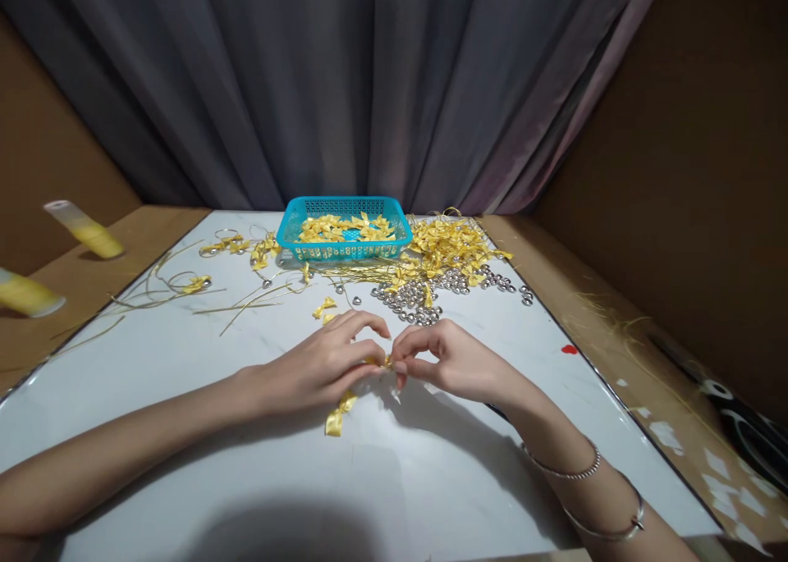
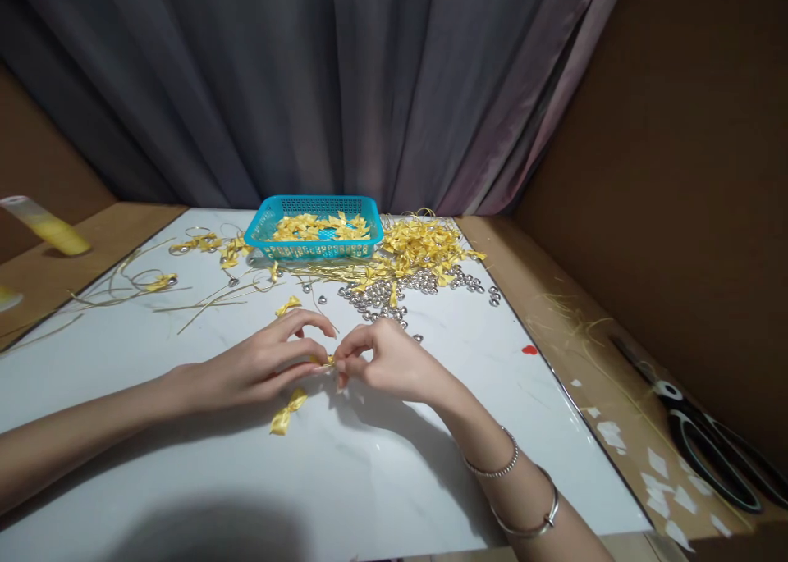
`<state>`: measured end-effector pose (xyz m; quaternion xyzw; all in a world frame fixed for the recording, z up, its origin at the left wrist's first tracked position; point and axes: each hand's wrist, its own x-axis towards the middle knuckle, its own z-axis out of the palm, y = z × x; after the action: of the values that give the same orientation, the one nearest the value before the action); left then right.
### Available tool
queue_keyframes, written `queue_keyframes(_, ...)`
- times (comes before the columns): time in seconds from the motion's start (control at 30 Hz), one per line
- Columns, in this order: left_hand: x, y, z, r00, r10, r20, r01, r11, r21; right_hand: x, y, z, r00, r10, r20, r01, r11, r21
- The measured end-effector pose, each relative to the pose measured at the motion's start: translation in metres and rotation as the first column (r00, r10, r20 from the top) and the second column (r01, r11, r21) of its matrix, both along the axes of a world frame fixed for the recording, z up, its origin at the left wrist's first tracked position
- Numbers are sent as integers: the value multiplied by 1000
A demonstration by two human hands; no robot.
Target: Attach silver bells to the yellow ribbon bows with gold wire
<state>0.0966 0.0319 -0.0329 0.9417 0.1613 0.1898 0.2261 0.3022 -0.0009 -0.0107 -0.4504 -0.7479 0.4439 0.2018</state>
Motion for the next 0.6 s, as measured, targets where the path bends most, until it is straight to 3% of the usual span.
queue_keyframes(0.47, 1, 9, -2, 993, 91, -69, -110, 928, -355, -7, 7, -6, 998, 10, 69, -12, 1000, 25)
queue_keyframes(0.6, -8, 22, -15, 974, 210, -83, -223, 836, -501, -16, 29, -17, 996, 6, 91, -5, 1000, -1)
